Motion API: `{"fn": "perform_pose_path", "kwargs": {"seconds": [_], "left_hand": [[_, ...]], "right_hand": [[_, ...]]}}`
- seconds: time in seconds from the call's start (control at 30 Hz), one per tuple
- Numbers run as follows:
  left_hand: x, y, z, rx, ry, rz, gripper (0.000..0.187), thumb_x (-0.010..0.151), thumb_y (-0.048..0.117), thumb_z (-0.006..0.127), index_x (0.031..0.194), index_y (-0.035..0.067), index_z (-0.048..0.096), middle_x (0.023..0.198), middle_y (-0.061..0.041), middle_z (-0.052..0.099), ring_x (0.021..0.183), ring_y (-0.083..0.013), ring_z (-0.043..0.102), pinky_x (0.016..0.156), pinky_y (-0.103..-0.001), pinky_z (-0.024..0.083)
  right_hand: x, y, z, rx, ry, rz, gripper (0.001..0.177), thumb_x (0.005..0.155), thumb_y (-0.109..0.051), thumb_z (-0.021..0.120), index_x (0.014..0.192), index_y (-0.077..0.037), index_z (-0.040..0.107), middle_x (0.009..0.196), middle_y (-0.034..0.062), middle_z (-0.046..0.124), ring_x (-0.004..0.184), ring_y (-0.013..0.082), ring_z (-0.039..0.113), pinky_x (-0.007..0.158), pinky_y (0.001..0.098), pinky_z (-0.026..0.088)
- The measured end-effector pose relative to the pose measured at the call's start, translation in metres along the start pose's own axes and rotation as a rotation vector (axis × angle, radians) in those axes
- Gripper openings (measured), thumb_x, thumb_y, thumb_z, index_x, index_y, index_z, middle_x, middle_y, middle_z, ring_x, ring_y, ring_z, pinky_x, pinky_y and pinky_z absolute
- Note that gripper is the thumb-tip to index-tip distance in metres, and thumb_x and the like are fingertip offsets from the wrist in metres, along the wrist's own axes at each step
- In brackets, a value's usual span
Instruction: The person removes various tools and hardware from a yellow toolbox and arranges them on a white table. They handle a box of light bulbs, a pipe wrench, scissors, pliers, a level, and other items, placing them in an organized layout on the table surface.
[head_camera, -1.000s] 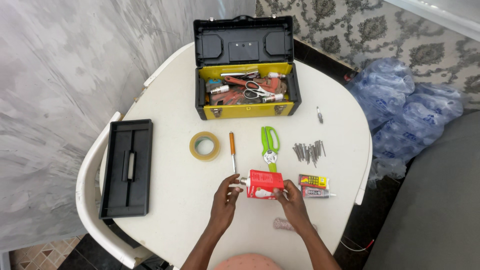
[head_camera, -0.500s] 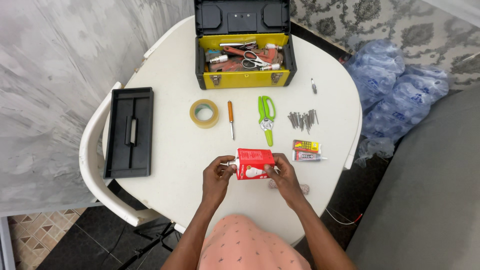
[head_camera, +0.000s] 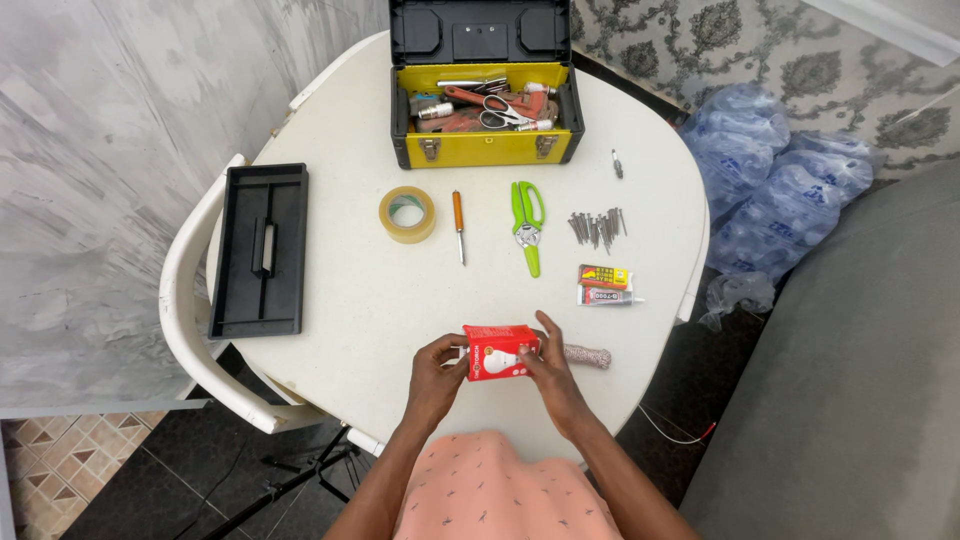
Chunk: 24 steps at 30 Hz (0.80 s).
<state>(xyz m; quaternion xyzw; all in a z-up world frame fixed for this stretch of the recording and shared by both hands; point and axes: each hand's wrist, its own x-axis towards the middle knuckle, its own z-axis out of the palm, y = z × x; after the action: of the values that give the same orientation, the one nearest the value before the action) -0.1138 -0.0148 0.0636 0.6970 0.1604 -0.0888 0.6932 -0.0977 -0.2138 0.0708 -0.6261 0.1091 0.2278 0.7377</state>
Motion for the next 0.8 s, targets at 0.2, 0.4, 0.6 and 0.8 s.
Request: {"fn": "perform_pose_path", "kwargs": {"seconds": [0.2,0.4,0.6,0.8], "left_hand": [[-0.003,-0.001,-0.001,0.037,0.043,-0.054,0.022,0.092,0.004,0.064,0.112,0.002,0.073,0.082,-0.01,0.071,0.066,-0.0108,0.058,0.056,-0.029,0.045],[-0.004,-0.012,-0.004,-0.07,0.045,0.032,0.049,0.105,0.042,0.05,0.122,-0.002,0.06,0.094,-0.012,0.071,0.084,-0.0122,0.069,0.072,-0.029,0.062],[-0.004,-0.019,-0.003,0.002,0.088,-0.15,0.077,0.095,0.059,0.052,0.139,0.005,0.02,0.133,-0.025,0.055,0.107,-0.025,0.071,0.08,-0.037,0.066],[-0.005,-0.017,-0.003,0.183,0.078,0.03,0.085,0.094,0.052,0.059,0.155,0.01,0.018,0.145,-0.026,0.048,0.118,-0.0298,0.063,0.097,-0.045,0.054]], "right_hand": [[0.002,0.003,0.018,-0.059,-0.011,-0.013,0.074,0.095,-0.05,0.057,0.157,-0.02,0.03,0.147,0.0077,0.046,0.131,0.0159,0.046,0.111,0.0363,0.036],[0.018,0.012,0.032,-0.08,0.039,-0.014,0.067,0.096,-0.05,0.058,0.15,-0.016,0.039,0.137,0.009,0.055,0.123,0.0165,0.051,0.105,0.035,0.041],[0.014,0.022,0.039,-0.181,0.01,0.057,0.06,0.097,-0.051,0.054,0.146,-0.019,0.041,0.13,0.0077,0.056,0.115,0.0155,0.052,0.1,0.0332,0.043],[0.014,0.021,0.042,-0.203,-0.018,0.06,0.057,0.098,-0.052,0.052,0.145,-0.021,0.042,0.133,0.0044,0.054,0.116,0.0142,0.052,0.101,0.0329,0.043]]}}
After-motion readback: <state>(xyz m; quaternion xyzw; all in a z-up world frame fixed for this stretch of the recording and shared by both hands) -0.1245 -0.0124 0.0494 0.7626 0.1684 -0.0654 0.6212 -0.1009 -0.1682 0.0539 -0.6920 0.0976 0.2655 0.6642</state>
